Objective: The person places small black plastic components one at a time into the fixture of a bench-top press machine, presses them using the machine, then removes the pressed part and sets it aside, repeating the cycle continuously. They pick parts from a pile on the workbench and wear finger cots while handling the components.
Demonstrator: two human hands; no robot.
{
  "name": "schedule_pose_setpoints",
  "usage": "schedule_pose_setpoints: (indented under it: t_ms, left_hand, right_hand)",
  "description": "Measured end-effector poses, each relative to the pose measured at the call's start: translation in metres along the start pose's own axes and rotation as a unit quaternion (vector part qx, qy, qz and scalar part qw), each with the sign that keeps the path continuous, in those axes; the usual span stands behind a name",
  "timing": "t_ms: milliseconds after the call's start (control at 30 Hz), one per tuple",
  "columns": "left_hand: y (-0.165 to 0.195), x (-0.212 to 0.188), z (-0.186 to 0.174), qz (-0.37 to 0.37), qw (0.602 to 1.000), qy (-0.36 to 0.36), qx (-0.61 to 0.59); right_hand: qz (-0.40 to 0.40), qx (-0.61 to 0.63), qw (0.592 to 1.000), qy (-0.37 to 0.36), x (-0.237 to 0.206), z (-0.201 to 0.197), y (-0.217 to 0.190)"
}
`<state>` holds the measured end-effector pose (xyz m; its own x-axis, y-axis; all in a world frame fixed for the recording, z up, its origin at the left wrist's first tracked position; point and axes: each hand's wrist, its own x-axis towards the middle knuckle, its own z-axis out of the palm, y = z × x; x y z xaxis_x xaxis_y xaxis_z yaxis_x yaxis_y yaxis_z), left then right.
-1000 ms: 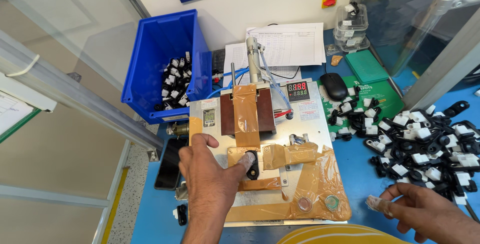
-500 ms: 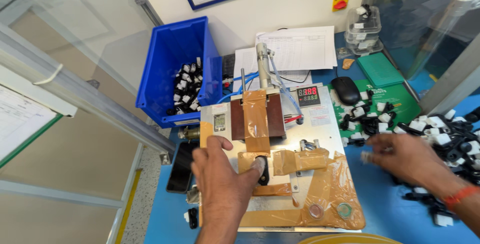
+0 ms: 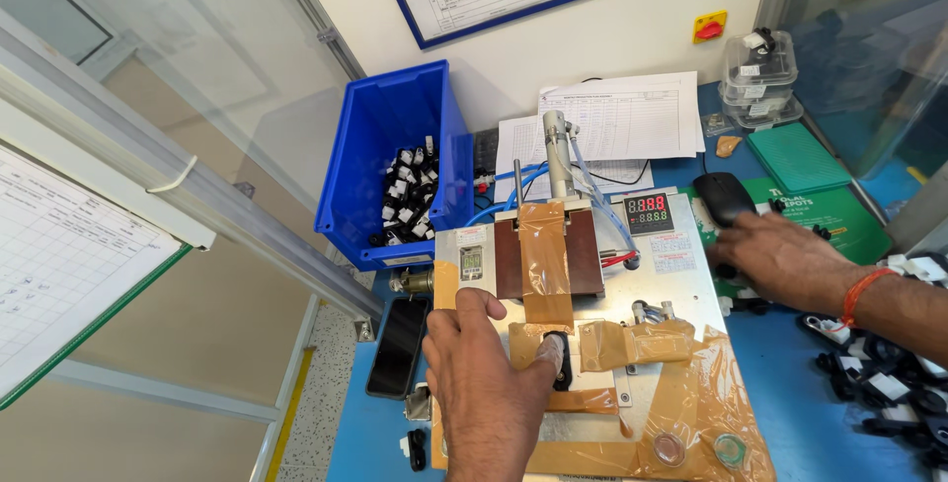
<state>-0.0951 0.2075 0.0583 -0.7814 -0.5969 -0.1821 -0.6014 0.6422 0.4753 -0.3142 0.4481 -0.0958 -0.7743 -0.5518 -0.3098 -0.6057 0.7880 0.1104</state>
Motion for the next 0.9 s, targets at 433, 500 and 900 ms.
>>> schedule_pose_setpoints:
  t_ms: [433,500,900]
  left_hand:
    - [-0.026,-0.006,0.000,0.334,0.935,0.111,0.032]
    - [-0.031,-0.008,-0.003,0.349,0.929,0.119,-0.005]
    - [-0.060,-0.010,-0.018,0.336,0.934,0.046,-0.111]
  right_hand:
    - [0.236,0.689,0.682,0.061,-0.162,0.065,-0.036]
    - [0.335,0.682,0.648,-0.045,-0.185,0.070,-0.064]
    - [0.445,0.574,0.683,-0.078,-0.170,0.015,-0.129]
